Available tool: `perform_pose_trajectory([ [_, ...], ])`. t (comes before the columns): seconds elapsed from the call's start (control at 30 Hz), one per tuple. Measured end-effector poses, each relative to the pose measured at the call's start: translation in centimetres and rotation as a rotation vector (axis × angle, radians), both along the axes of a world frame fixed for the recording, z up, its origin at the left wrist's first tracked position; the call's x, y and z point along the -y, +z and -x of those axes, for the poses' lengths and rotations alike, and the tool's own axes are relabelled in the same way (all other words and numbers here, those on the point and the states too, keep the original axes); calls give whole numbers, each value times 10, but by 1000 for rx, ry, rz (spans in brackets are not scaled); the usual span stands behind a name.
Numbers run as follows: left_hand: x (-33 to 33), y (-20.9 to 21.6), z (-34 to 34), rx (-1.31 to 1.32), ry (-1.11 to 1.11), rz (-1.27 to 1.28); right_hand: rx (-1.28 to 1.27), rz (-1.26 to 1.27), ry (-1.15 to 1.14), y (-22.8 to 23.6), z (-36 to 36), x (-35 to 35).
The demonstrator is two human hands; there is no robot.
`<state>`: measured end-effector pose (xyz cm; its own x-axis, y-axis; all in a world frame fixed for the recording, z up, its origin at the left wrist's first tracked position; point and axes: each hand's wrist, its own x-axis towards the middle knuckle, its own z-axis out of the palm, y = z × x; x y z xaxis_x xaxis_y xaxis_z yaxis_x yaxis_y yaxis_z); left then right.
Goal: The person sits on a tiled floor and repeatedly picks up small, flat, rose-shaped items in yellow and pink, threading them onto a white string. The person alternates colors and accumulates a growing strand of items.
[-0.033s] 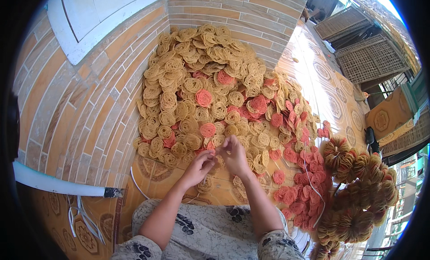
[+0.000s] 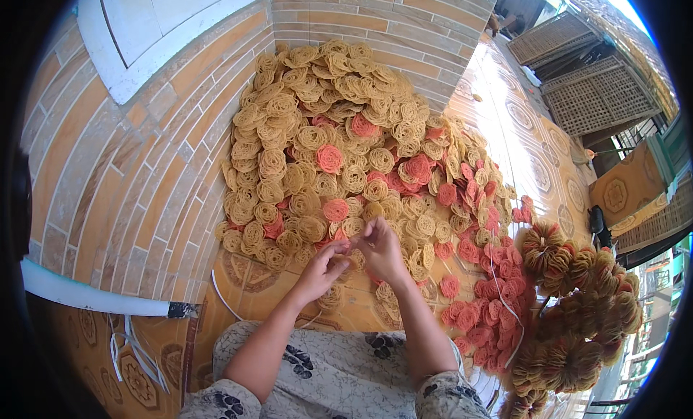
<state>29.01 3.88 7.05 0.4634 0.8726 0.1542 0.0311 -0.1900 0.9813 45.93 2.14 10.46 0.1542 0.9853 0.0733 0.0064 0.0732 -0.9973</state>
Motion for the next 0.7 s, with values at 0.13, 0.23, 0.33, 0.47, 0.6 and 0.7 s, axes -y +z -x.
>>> perform_pose_trajectory([
  [0.13,3,0,2,-221,-170,198,114,74,-37,6,-8,1],
  [0.23,2,-1,8,-433,-158,-69,-29,8,-286,15,-23,-4],
  [0.33,5,0,6,-569,3,-472,-58,-18,-341,23,-35,-3],
  [0.47,8,2,-6,-322,-58,-171,-102,48,-182,19,-31,-1],
  [0.6,5,-7,0,-245,-65,226,473,250,-99,6,-34,6],
  [0.7,-3,-16,7,-123,-24,481,1343,357,180,-7,-37,19],
])
